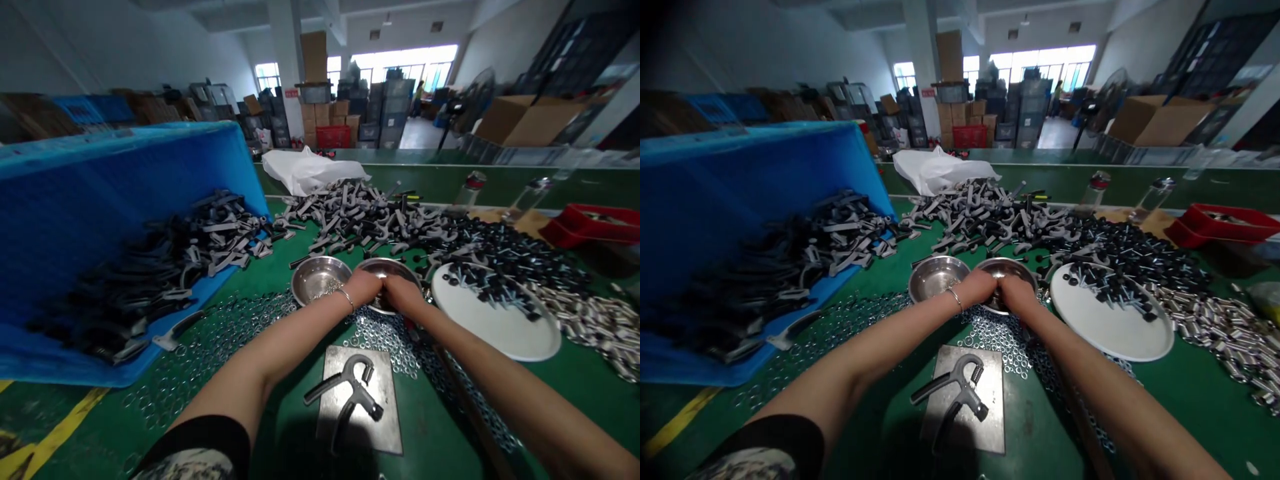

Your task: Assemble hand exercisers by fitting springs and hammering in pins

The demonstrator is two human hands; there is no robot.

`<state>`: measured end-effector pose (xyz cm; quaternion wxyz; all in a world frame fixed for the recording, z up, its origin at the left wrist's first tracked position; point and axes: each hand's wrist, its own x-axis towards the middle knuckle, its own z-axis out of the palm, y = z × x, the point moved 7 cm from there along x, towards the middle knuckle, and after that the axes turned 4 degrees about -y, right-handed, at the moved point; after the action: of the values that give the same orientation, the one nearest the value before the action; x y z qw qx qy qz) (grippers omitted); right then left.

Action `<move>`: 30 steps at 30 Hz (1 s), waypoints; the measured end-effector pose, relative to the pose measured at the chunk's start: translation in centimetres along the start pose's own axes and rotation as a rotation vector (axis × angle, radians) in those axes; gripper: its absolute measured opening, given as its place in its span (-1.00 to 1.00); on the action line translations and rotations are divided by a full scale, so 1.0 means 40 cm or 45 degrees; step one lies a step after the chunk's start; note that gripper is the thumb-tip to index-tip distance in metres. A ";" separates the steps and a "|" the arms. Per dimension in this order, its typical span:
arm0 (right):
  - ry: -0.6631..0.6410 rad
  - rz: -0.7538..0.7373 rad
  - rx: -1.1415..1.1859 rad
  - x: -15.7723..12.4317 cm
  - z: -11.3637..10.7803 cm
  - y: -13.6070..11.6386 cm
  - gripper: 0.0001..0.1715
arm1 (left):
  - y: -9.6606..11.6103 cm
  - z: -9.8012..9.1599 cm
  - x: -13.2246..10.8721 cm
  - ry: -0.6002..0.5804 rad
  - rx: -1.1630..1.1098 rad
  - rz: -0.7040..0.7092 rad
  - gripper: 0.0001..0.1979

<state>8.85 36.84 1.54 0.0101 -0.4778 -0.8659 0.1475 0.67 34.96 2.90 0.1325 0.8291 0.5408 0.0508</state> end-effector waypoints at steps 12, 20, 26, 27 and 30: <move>0.128 -0.048 0.890 -0.236 -0.063 -0.038 -0.66 | 0.030 -0.080 -0.155 0.326 -0.214 -0.097 -0.84; -0.082 0.056 1.356 -0.400 0.147 -0.117 -0.57 | 0.029 0.021 -0.476 0.459 -1.510 -0.356 -0.81; -0.046 -0.016 1.089 -0.392 0.137 -0.118 -0.62 | 0.014 0.081 -0.601 0.478 -1.711 -0.566 -0.73; -0.035 -0.036 1.025 -0.395 0.132 -0.121 -0.64 | 0.015 0.084 -0.610 0.476 -1.716 -0.580 -0.74; 0.018 -0.130 0.804 -0.402 0.116 -0.143 -0.67 | 0.031 0.085 -0.619 0.449 -1.628 -0.559 -0.81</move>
<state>12.15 19.48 0.59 0.1714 -0.4079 -0.8002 0.4050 -7.60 11.38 1.46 0.5118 0.4393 0.5734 0.4651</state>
